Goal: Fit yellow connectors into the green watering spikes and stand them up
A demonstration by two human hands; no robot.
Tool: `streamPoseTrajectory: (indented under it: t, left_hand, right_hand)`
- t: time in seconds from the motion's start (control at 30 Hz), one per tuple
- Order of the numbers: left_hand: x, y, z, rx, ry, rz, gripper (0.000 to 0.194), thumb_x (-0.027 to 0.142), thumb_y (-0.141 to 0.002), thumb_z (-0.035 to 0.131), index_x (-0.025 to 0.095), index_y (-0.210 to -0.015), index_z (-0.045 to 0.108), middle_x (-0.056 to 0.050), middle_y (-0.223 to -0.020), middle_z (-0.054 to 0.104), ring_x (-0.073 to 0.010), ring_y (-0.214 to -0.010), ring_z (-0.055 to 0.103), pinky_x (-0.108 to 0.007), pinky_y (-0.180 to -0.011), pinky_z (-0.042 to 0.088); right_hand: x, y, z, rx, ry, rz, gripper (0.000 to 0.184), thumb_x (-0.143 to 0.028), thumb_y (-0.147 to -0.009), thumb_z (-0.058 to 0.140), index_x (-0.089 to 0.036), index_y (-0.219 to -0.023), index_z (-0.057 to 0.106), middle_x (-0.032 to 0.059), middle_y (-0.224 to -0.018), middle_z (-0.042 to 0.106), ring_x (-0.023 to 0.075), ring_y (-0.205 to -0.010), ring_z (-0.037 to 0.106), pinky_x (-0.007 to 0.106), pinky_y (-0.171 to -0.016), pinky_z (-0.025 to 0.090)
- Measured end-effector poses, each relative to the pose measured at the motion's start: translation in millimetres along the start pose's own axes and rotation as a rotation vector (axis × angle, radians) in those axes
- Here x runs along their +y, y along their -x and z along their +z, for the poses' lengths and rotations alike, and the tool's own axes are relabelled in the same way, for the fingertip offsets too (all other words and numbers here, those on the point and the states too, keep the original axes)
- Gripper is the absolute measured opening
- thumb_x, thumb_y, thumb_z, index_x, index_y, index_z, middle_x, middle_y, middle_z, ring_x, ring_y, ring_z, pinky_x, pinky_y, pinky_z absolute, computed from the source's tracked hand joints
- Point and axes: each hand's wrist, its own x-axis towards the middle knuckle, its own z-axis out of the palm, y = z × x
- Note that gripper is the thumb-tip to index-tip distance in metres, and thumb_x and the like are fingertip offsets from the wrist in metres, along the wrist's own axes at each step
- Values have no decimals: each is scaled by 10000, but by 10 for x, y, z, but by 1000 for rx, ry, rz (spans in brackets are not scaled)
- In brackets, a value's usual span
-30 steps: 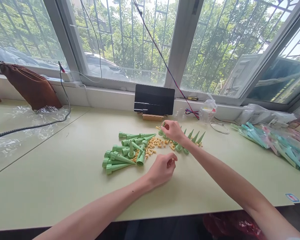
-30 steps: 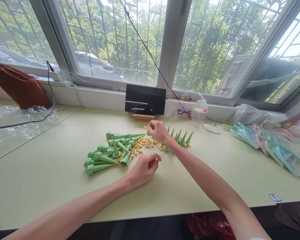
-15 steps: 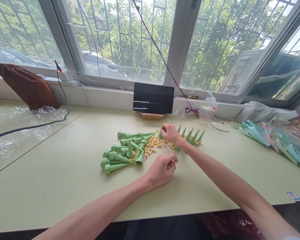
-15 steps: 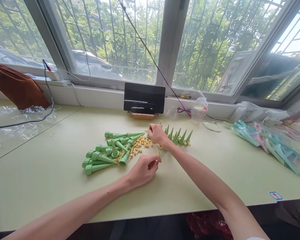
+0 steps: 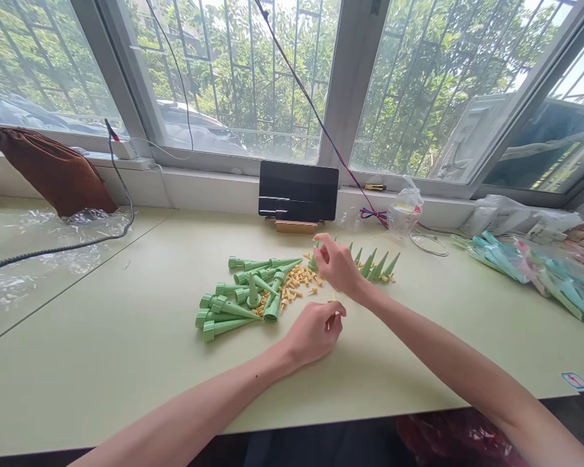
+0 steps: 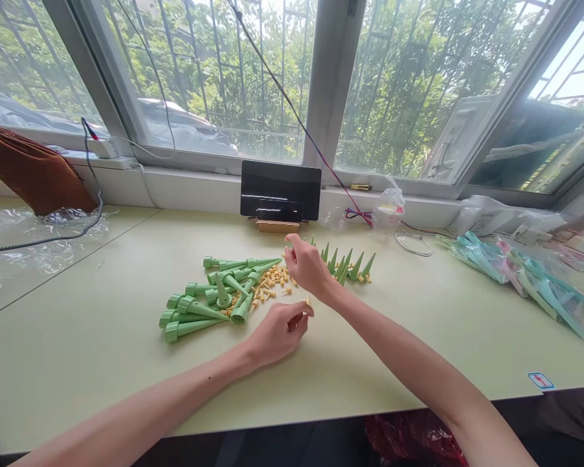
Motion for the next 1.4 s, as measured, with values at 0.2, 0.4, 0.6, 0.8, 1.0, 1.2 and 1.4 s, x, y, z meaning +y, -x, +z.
streamPoseTrajectory:
  t: [0.2,0.4,0.6,0.8,1.0,1.2,1.4]
  left_hand:
    - [1,9,-4,-8,-52,19,249,97,-803,464,194,-856,687,18,-551,513,-129,-496,437,-238,-548,336]
    - [-16,23,-9,-23,-76,56,225,101,-810,452,198,-734,640,28,-522,434,-120,-480,374,-238,-520,290]
    - [-27,25,-24,-65,-143,82,210,92,-812,434,186,-711,592,41,-524,414,-108,-480,354,-229,-511,275]
    - [-23,37,-24,-79,-188,103,202,83,-809,434,186,-719,582,39,-530,456,-107,-484,400,-222,-521,297]
    - [-6,40,-25,-95,-227,118,205,81,-819,423,186,-693,545,45,-525,425,-105,-491,368,-224,-532,297]
    - [-15,53,-12,-90,-258,163,215,91,-834,420,191,-657,488,57,-517,353,-104,-481,294,-228,-512,272]
    - [-34,38,-17,-15,-341,194,220,74,-834,429,192,-701,559,48,-532,445,-108,-488,371,-231,-521,301]
  right_hand:
    - [136,517,-24,-21,126,-185,150,-133,-932,444,-185,-887,577,3,-676,564,117,-516,446,227,-495,326]
    - [190,740,38,-80,83,-150,158,-132,-928,460,-173,-909,612,30,-770,604,122,-552,480,228,-522,372]
    - [141,674,5,-133,27,-25,183,-141,-934,515,-188,-1077,619,72,-1033,663,136,-649,590,260,-645,461]
    - [193,687,-8,-172,-46,39,239,-143,-897,581,-192,-1128,612,77,-1082,666,173,-769,639,295,-738,499]
    - [201,688,22,-225,-110,60,234,-157,-896,602,-204,-1123,637,76,-1121,660,150,-723,621,284,-692,503]
    - [235,701,57,-283,-155,41,258,-160,-876,632,-215,-1126,657,77,-1180,633,138,-730,612,276,-684,504]
    - [229,690,32,-289,-193,39,237,-138,-886,607,-199,-1109,656,77,-1137,622,113,-663,578,281,-698,510]
